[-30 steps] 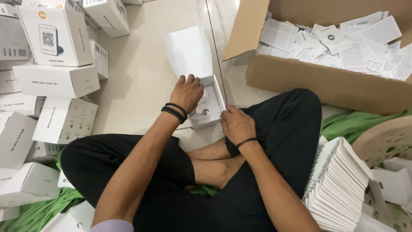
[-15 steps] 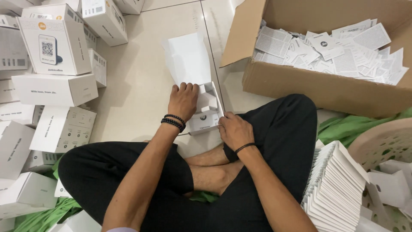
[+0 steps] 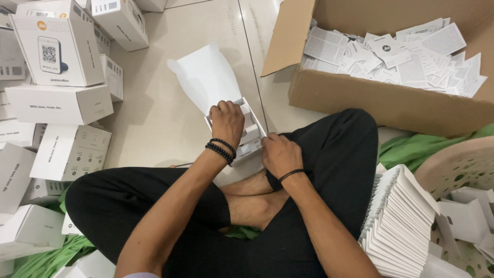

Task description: The person packages electronic items and documentation into small white boxes.

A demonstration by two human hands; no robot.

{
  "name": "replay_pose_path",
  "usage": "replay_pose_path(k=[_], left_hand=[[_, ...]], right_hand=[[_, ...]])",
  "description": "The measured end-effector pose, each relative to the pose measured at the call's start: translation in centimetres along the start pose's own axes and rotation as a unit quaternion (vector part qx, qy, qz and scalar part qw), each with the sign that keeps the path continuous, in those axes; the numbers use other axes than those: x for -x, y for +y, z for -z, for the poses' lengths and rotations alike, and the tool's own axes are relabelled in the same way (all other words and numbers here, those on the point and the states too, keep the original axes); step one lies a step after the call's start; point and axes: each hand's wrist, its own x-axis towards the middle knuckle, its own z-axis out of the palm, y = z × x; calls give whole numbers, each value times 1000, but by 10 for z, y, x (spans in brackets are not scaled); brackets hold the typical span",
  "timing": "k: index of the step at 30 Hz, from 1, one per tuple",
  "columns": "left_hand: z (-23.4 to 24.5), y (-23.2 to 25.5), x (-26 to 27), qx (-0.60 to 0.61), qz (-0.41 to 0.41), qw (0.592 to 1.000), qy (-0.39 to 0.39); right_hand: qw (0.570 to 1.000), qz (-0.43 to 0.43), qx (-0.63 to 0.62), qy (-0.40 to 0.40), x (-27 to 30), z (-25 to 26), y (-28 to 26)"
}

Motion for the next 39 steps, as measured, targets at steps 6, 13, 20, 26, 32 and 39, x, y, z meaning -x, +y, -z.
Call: replay_pose_path(k=[6, 13, 20, 26, 32, 39], left_hand=[[-23, -18, 14, 162, -8, 961, 223], [106, -108, 177, 365, 131, 897, 213], [30, -205, 395, 254, 441, 856, 86], [-58, -243, 507, 221, 497, 834, -95], [-86, -229, 517, 346, 548, 761, -25], [-46, -241, 488, 473, 540, 666, 204]], right_hand=[[999, -3, -16, -46, -2, 14, -13], [972, 183, -122, 87, -6, 66, -132], [842, 414, -317, -140, 23, 16, -302], [819, 390, -321, -274, 82, -101, -389], [869, 280, -233, -335, 81, -140, -434], [829, 219, -424, -290, 64, -99, -430]])
